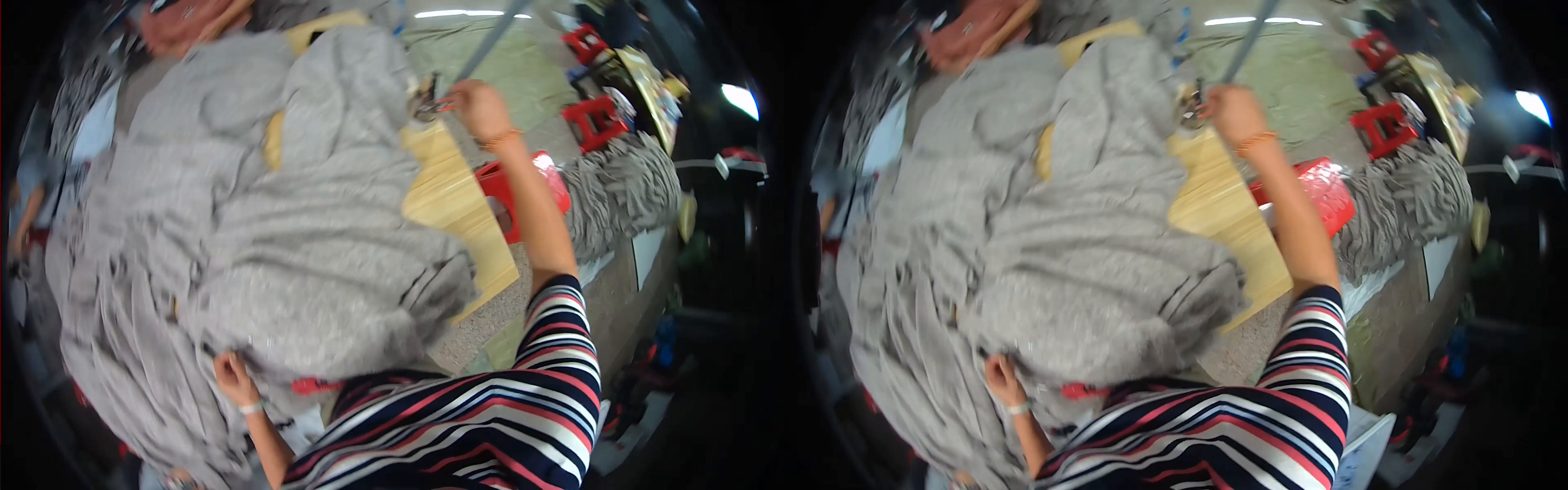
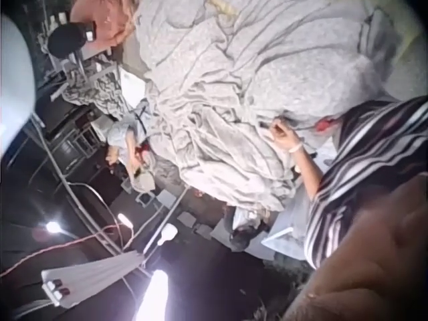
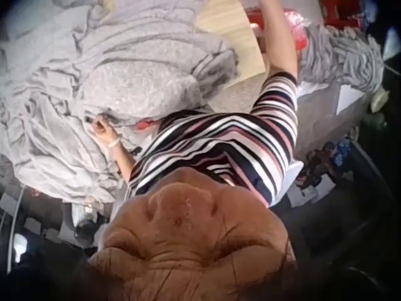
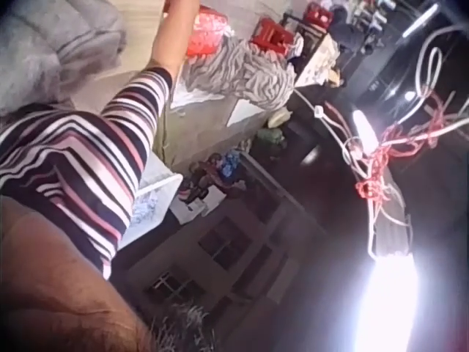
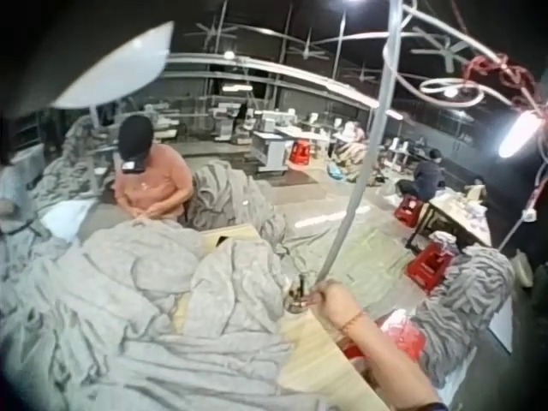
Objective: Using scissors to trim excess threads and loose yarn from knitted grey sweaters.
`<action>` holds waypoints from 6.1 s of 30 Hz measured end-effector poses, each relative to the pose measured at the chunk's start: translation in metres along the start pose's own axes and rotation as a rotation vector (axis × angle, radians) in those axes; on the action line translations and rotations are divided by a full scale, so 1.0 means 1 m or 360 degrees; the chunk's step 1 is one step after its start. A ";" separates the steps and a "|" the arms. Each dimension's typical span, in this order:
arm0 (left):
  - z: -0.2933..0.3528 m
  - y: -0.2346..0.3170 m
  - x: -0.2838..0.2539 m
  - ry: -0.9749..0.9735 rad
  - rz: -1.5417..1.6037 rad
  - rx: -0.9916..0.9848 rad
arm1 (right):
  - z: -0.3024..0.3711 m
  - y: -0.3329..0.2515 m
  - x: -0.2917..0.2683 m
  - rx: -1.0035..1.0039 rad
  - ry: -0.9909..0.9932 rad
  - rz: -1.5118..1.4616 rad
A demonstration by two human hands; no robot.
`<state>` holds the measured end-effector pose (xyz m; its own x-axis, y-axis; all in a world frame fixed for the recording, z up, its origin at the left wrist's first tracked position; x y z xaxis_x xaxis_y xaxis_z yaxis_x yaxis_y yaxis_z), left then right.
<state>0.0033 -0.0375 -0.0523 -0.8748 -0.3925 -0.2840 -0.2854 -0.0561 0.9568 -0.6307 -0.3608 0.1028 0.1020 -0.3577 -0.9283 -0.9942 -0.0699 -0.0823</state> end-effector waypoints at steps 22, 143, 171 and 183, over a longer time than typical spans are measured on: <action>-0.004 -0.020 -0.030 0.0051 0.0595 -0.0248 | 0.168 -0.244 0.011 -0.0150 -0.0963 -0.0359; 0.019 -0.133 -0.112 0.0254 0.0780 -0.0572 | 0.055 -0.003 -0.018 0.0544 0.0091 0.0415; -0.022 -0.072 0.040 0.0168 0.1375 -0.1252 | 0.138 -0.034 -0.017 0.0357 -0.0252 -0.0122; -0.048 -0.094 0.041 -0.0293 0.1551 -0.1329 | 0.433 -0.417 0.047 -0.0347 -0.1449 -0.1180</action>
<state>0.0129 -0.0919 -0.1509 -0.6427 -0.4678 0.6068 0.7661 -0.3989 0.5039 -0.2263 0.0552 -0.0638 0.4985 0.6221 -0.6037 -0.6677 -0.1686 -0.7251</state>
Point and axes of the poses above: each hand's wrist, its own z-axis away from the middle knuckle, its own x-axis out of the palm, y = z × x, the point moved 9 cm from there along -z, towards the middle knuckle, and after that the axes turned 10 degrees about z, right-handed, at the moved point
